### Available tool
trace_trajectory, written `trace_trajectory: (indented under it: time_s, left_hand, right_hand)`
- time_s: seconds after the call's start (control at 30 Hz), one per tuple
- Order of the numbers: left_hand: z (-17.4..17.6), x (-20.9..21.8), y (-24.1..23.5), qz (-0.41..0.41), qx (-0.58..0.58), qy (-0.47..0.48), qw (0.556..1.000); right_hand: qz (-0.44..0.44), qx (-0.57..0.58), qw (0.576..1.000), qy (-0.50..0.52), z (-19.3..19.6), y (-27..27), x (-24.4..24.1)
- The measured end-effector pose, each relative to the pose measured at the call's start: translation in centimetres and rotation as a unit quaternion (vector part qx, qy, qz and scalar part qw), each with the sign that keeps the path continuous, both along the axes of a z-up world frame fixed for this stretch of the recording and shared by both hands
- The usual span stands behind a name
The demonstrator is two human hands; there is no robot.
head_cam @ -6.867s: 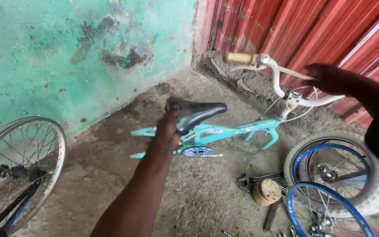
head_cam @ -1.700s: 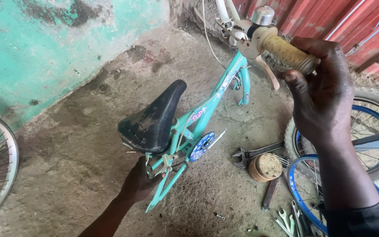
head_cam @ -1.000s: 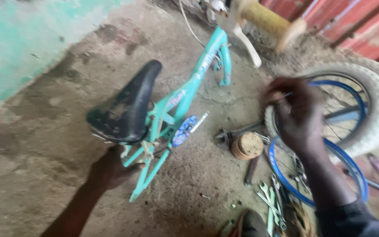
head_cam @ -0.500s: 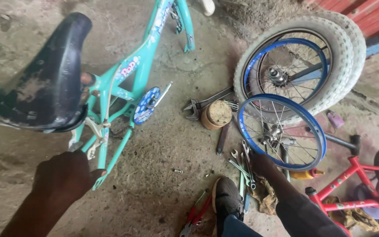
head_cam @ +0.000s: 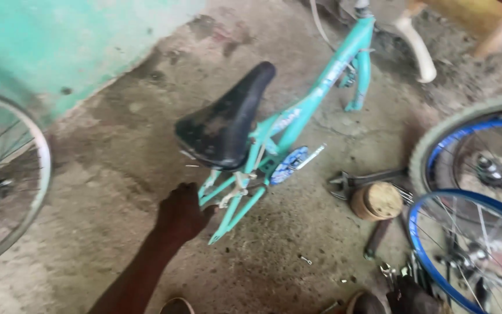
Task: The person uses a wrench to tighten a bolt on the front fork of a bicycle. They then move to the rear of the bicycle and use a wrench to adjust the seat post bolt, securing the seat in place.
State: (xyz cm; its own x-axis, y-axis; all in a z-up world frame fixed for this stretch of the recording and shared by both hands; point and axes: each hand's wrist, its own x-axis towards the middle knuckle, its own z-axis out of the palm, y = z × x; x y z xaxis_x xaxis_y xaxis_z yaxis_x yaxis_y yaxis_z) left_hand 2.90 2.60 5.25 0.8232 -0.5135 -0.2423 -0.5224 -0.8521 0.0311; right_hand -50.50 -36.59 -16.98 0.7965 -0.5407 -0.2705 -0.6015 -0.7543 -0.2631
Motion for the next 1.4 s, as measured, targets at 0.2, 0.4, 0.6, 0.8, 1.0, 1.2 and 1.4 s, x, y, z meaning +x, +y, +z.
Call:
trace_trajectory:
  time_s: [0.2, 0.4, 0.6, 0.8, 1.0, 1.2, 1.4]
  left_hand:
    - [-0.8, -1.0, -1.7, 0.021, -0.230, 0.046, 0.972]
    - [-4.9, 0.6, -2.4, 0.026, -0.254, 0.109, 0.961]
    - [-5.3, 2.4, -2.8, 0.059, -0.325, 0.227, 0.916]
    - [-7.4, 2.5, -3.1, 0.075, -0.343, 0.242, 0.905]
    - [-4.5, 1.3, -4.1, 0.049, -0.220, 0.152, 0.962]
    - [-2.4, 0.6, -4.7, 0.103, -0.159, 0.178, 0.966]
    - [-3.4, 0.9, -4.5, 0.088, -0.183, 0.152, 0.967]
  right_hand:
    - [0.053, 0.206, 0.961, -0.175, 14.3, 5.8, 17.9]
    - [0.006, 0.451, 0.840, -0.300, 23.2, 12.3, 32.5]
    - [0.009, 0.570, 0.728, -0.380, 25.3, 16.0, 37.3]
    - [-0.004, 0.520, 0.746, -0.415, 25.8, 17.4, 37.6]
    - [-0.017, 0.499, 0.760, -0.415, 24.6, 18.6, 37.2]
    - [-0.008, 0.507, 0.770, -0.387, 24.1, 20.4, 36.1]
    - [-0.006, 0.626, 0.683, -0.376, 24.1, 19.4, 37.2]
